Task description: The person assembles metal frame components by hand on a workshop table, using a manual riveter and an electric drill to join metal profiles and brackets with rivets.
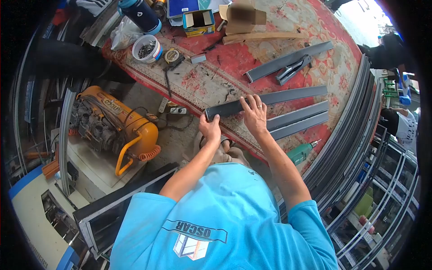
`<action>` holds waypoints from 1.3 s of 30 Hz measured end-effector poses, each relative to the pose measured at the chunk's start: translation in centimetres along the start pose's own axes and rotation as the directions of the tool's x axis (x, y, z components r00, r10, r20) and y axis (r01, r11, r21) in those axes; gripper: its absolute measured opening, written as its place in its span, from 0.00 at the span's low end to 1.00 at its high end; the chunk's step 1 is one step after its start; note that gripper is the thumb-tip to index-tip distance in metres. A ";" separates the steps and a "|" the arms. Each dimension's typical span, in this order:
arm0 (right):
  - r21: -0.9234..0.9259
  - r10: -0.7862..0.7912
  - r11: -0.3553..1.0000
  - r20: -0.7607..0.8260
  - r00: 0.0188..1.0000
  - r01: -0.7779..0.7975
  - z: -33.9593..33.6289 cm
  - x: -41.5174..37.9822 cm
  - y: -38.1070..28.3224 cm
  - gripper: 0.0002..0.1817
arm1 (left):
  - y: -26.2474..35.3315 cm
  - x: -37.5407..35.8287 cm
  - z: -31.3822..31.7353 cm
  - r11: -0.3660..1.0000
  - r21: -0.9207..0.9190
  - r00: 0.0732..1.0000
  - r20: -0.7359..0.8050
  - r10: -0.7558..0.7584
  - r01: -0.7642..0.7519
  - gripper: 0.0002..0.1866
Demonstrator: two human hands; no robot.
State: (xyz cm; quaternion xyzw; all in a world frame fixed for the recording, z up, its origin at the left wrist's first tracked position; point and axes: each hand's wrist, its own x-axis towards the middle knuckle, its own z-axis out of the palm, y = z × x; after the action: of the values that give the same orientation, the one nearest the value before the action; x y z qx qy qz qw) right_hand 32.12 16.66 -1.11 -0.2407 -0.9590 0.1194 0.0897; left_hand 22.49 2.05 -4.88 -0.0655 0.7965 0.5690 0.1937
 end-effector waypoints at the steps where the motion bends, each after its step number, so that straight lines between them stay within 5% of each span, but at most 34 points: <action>1: -0.006 0.003 1.000 -0.004 1.000 -0.004 0.1 0.0 0.0 0.34 | 0.0 0.2 0.1 1.000 0.008 1.000 0.009 0.006 -0.006 0.16; 7: -0.011 0.001 1.000 -0.058 0.998 -0.001 0.4 1.5 -0.2 0.33 | 1.8 1.8 0.9 0.985 0.142 0.995 -0.018 0.103 -0.099 0.15; 13: 0.220 0.079 0.973 -0.028 0.996 -0.071 -3.0 1.1 -1.2 0.30 | 1.9 3.0 1.4 0.956 0.288 0.992 -0.094 0.089 -0.059 0.14; 15: 0.479 0.202 0.853 0.067 0.977 -0.209 -6.4 -1.7 -0.6 0.28 | 1.7 3.3 1.1 0.981 0.194 0.999 -0.032 0.025 -0.018 0.13; 17: 0.457 0.351 0.826 0.041 0.936 -0.330 -9.8 -5.6 0.4 0.26 | 1.6 3.3 0.8 0.977 0.213 0.999 -0.018 0.036 -0.031 0.14; 19: 0.208 0.546 0.826 -0.061 0.836 -0.525 -10.2 -11.7 2.5 0.28 | 1.5 3.5 0.7 0.973 0.227 0.999 -0.006 0.046 -0.044 0.15; 21: -0.144 0.634 0.740 -0.177 0.753 -0.657 -9.4 -18.0 4.2 0.41 | 1.4 3.7 0.6 0.957 0.286 0.998 0.000 0.062 -0.060 0.16; 25: 0.048 0.798 0.600 0.038 0.602 -0.799 -7.6 -23.4 4.4 0.52 | 1.5 3.9 0.6 0.949 0.309 0.998 0.002 0.069 -0.066 0.16; 27: 0.134 0.923 0.356 0.105 0.371 -0.925 -7.1 -22.6 3.3 0.59 | 1.5 3.8 0.8 0.943 0.330 1.000 -0.004 0.031 -0.028 0.17; 29: 0.183 0.938 0.332 0.045 0.345 -0.925 -5.5 -23.4 4.0 0.58 | 1.7 3.6 0.7 0.936 0.351 1.000 0.002 0.006 -0.006 0.18; 31: 0.179 0.825 0.556 -0.243 0.511 -0.812 -4.0 -25.3 5.3 0.55 | 1.7 3.9 0.6 0.929 0.370 1.000 -0.004 -0.020 0.020 0.19; 32: 0.252 0.829 0.551 -0.276 0.487 -0.796 -4.0 -26.0 6.1 0.49 | 1.5 3.8 0.6 0.926 0.377 1.000 0.000 -0.008 0.007 0.20; 33: 0.248 0.827 0.555 -0.270 0.493 -0.794 -4.8 -26.5 6.5 0.49 | 1.3 3.8 0.7 0.923 0.386 1.000 0.012 0.003 -0.008 0.21; 36: 0.677 0.918 0.352 -0.115 0.380 -0.646 -9.7 -27.3 5.8 0.41 | 2.4 3.2 0.3 0.913 0.408 1.000 0.030 0.007 -0.018 0.21; 39: 0.764 0.917 0.264 -0.009 0.399 -0.589 -17.4 -23.4 1.1 0.34 | 2.0 3.1 0.4 0.934 0.356 0.999 0.033 -0.002 -0.010 0.21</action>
State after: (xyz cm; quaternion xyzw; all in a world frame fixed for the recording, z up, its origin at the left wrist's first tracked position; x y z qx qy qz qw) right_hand 56.95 9.52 12.52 -0.6547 -0.5465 0.4144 0.3177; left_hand 19.10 3.46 -4.36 -0.0183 0.8834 0.4166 0.2141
